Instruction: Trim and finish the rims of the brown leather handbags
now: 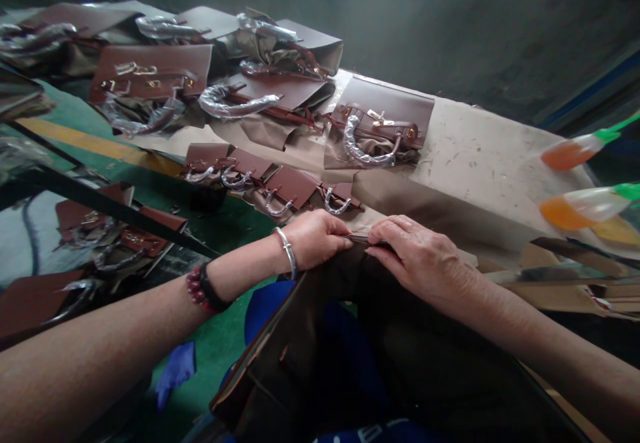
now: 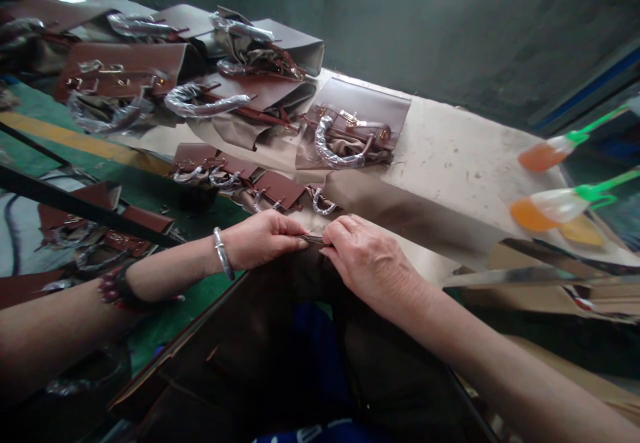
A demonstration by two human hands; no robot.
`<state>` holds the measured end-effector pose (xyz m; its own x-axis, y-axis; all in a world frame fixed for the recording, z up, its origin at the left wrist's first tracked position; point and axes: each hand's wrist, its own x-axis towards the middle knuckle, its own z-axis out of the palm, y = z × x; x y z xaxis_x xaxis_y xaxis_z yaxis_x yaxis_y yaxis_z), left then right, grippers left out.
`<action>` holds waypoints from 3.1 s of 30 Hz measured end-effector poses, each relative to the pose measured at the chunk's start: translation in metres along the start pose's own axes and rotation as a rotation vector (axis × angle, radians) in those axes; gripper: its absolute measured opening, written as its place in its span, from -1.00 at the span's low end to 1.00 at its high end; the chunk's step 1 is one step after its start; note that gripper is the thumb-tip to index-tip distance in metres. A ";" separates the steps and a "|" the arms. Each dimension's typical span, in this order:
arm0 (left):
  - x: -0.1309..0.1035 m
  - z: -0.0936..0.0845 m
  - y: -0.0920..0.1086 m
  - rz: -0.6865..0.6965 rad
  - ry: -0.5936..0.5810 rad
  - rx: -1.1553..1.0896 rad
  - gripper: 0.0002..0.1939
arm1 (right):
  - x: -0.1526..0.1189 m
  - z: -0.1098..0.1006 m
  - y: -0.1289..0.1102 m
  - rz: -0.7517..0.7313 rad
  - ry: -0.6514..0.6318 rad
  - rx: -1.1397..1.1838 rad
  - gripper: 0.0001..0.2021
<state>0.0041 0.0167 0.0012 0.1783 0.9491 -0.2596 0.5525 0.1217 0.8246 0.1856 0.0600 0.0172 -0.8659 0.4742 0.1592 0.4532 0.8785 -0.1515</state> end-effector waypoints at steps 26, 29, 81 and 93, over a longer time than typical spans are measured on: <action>0.005 0.000 0.006 -0.034 -0.100 0.059 -0.76 | 0.002 0.002 0.003 0.145 -0.022 0.206 -0.95; 0.005 0.000 0.006 -0.034 -0.095 0.050 -0.76 | 0.003 0.002 0.004 0.170 -0.045 0.198 -0.94; 0.041 0.009 0.027 0.078 -0.345 0.147 -0.69 | -0.034 0.006 0.037 0.351 -0.207 0.479 -0.83; 0.044 0.020 0.021 0.026 -0.363 -0.019 -0.68 | -0.034 0.006 0.034 0.397 -0.202 0.582 -0.80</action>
<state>0.0394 0.0552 -0.0030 0.4714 0.7873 -0.3975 0.5291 0.1081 0.8416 0.2288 0.0732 0.0011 -0.7072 0.6810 -0.1899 0.6041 0.4425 -0.6628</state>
